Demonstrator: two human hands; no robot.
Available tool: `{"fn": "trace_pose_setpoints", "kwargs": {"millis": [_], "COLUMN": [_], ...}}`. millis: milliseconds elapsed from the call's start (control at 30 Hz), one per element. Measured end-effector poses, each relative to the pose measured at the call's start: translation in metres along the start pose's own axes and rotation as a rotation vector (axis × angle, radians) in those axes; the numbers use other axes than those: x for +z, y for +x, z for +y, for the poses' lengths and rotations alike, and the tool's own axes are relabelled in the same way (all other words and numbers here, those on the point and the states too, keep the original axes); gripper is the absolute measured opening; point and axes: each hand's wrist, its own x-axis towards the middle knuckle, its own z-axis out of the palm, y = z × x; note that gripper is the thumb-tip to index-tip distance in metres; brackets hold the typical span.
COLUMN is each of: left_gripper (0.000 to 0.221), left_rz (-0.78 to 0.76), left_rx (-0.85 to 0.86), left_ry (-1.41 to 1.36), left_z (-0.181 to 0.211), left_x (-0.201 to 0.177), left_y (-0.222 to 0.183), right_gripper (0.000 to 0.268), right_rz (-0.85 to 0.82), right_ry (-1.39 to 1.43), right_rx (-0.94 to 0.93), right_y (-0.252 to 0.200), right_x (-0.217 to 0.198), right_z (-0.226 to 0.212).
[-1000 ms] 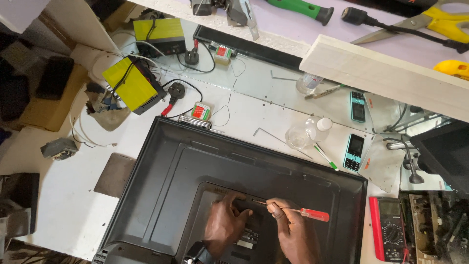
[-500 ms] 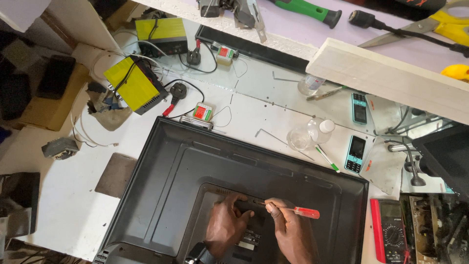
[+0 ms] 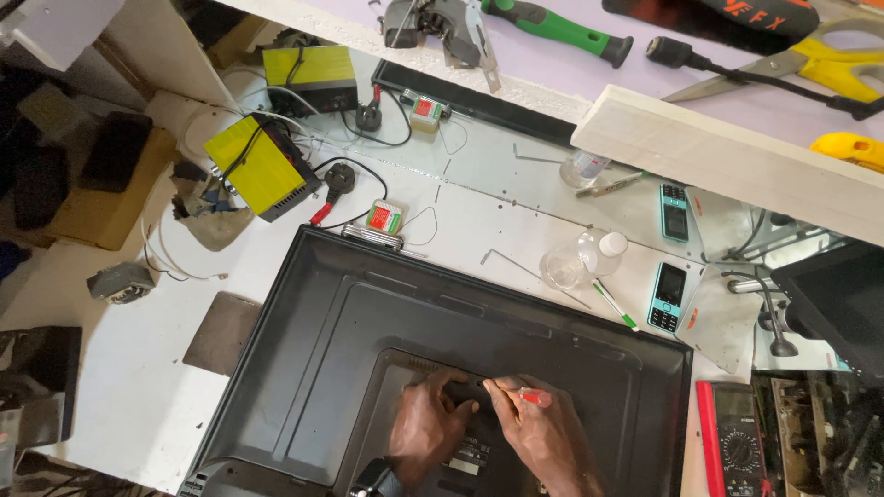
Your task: Using a screwdriver to remove or install screws on the back panel of a television set on a repair workbench.
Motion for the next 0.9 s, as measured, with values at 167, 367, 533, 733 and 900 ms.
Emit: {"fn": "trace_pose_setpoints", "kwargs": {"millis": [167,367,533,733,900], "left_gripper": [0.025,0.022,0.016,0.023,0.020], "left_rz": [0.011,0.010,0.018,-0.044,0.039], "left_rx": [0.083,0.309,0.450,0.428,0.498], "left_ry": [-0.007,-0.074,-0.038,-0.031,0.021], "left_z": [-0.002,-0.006,-0.016,-0.002,-0.016], "left_x": [0.001,0.014,0.025,0.019,0.032], "left_y": [-0.001,0.004,0.014,0.008,0.019], "right_gripper": [0.044,0.043,0.053,0.020,0.009], "right_rz": [-0.002,-0.007,-0.319,-0.233,-0.148], "right_ry": [-0.069,-0.210,-0.152,0.225,-0.229], "right_rx": [-0.076,-0.101,0.165,-0.153,-0.386], "right_y": [0.004,0.009,0.015,0.028,0.023], "right_x": [0.008,0.015,-0.023,-0.115,-0.105], "right_z": [0.003,0.000,-0.017,-0.045,-0.042]}}
